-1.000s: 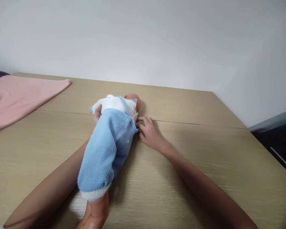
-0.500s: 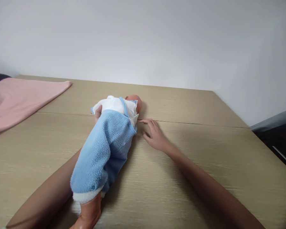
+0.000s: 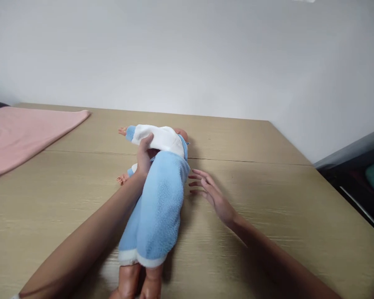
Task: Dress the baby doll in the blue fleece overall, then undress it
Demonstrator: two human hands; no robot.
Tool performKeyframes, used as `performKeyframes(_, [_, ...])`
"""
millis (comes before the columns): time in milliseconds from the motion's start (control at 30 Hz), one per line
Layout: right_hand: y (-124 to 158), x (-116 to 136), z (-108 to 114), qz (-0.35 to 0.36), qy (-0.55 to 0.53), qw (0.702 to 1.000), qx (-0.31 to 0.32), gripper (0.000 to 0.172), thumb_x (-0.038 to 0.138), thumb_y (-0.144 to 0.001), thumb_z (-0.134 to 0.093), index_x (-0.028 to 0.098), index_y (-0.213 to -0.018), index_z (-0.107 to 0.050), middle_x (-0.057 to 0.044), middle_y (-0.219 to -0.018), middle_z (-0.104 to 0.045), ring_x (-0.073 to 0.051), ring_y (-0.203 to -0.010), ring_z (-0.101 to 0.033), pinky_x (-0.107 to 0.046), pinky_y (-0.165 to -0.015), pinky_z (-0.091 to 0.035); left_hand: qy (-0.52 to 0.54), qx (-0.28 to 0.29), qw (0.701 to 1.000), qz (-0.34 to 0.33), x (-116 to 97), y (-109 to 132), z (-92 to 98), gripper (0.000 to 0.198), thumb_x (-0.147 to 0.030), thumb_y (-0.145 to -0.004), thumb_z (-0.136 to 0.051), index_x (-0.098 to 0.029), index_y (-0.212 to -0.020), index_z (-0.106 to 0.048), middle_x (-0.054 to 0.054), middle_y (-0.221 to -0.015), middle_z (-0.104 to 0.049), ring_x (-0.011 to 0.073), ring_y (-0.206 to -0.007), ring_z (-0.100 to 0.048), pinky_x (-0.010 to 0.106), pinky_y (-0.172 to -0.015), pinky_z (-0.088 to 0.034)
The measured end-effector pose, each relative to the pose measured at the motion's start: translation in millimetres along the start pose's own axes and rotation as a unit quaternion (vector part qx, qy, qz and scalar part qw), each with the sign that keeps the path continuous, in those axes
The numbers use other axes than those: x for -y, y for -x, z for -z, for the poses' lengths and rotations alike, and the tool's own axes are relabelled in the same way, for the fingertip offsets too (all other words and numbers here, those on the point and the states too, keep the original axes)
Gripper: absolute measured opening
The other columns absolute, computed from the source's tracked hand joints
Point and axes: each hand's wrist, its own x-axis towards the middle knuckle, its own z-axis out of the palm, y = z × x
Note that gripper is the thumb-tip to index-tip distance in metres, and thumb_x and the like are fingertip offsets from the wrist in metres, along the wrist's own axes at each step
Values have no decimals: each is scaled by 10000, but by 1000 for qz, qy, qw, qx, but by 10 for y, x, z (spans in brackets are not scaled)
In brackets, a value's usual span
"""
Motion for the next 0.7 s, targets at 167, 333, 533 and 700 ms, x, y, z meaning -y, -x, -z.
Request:
performKeyframes(167, [123, -139, 200, -10, -41, 999, -28, 610, 724, -1041, -616, 318, -1496, -620, -142, -1503, -678, -331, -1300, -697, -575, -1139, -570, -7, 24, 999, 29, 26, 88, -191, 485, -710, -851, -778, -276, -1066, -760, 77, -1020, -851, 397, -1250, -766, 516, -992, -679])
performKeyframes(333, [155, -82, 305, -5, -97, 994, -59, 564, 689, -1052, -602, 325, -1479, -650, -120, -1483, -701, -320, -1267, -711, -560, -1147, -556, -69, 35, 996, -41, 51, 134, -400, 435, -561, -876, -810, -206, -1119, -742, 32, -1114, -834, 331, -1305, -716, 433, -1159, -569])
performKeyframes(533, [136, 16, 344, -15, -87, 992, -86, 589, 682, -1088, -495, 332, -1544, -624, -98, -1516, -705, -324, -1369, -677, -551, -1192, -516, -211, 114, 965, -111, 201, 244, -659, 329, -521, -926, -778, -229, -1076, -748, 62, -1139, -820, 320, -1183, -726, 452, -1120, -542])
performKeyframes(700, [96, -21, 452, -36, -100, 989, -102, 672, 773, -1069, -424, 365, -1577, -592, -86, -1551, -702, -329, -1315, -719, -544, -1104, -581, -342, 211, 895, -195, 340, 330, -806, 309, -448, -967, -726, -226, -1181, -701, 113, -1237, -787, 352, -1207, -709, 521, -1140, -517])
